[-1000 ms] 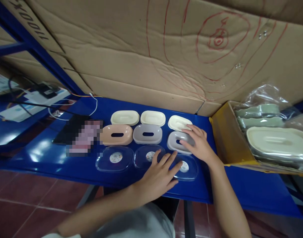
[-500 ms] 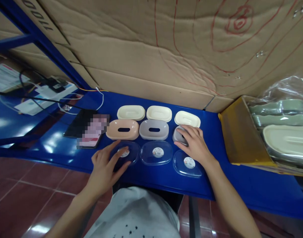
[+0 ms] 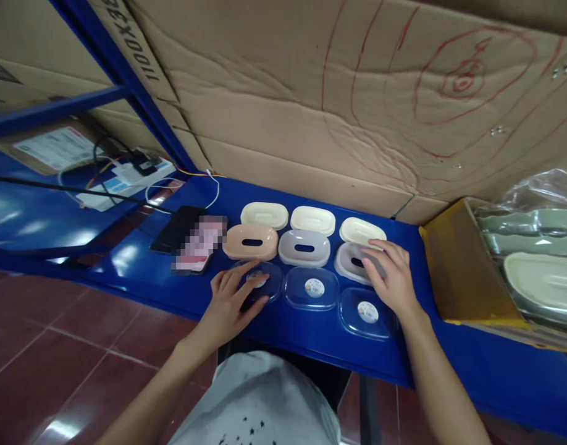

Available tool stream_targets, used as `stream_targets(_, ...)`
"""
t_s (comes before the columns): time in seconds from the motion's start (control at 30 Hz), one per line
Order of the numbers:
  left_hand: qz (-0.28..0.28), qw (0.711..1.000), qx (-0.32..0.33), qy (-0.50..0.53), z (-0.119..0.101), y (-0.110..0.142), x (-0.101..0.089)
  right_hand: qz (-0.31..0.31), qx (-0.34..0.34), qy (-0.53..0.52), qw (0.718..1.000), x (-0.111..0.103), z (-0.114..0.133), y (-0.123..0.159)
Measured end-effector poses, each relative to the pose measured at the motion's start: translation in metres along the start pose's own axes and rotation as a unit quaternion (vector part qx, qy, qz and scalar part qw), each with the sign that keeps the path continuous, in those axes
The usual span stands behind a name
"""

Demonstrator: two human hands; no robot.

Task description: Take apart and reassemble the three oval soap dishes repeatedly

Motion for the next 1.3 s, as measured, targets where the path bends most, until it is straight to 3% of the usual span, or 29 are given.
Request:
stream_targets(0.17,-0.001,0.999,0.027,0.046,0.001,-0.004,-0.003,-0.021,0.006,0.003,1.0,-0.009,0.005,0.001)
stream_targets(0.3,-0.044,0.997,0.041,0.039,0.012,-0.004,-0.01,-0.005,-0.014,0.01,1.0,-0.007,0.007,0.002)
stream_targets(0.43,-0.083,0.996,0.016,0.006,0.023,-0.003,-0.017,0.01,-0.033,0.004,0.999,-0.004,0.011,0.004)
stream_targets(0.67,-0.007,0.999,0.039,-0.017,0.019,-0.008,-0.01,0.037,-0.042,0.002,0.998,0.0,0.012,0.006)
stream_targets(1.3,0.038,0.999,0.039,0.005,0.02,-0.007,-0.007,0.07,-0.044,-0.016,0.996,0.003,0.017,0.004)
Point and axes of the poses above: each hand's wrist, its own y-axis away from the middle knuckle, its own x-axis out of the palm, z = x × y, the point moved 2 cm from there along -y, towards the middle knuckle, and after that the axes turned 14 degrees about x, right-handed, at the moved point
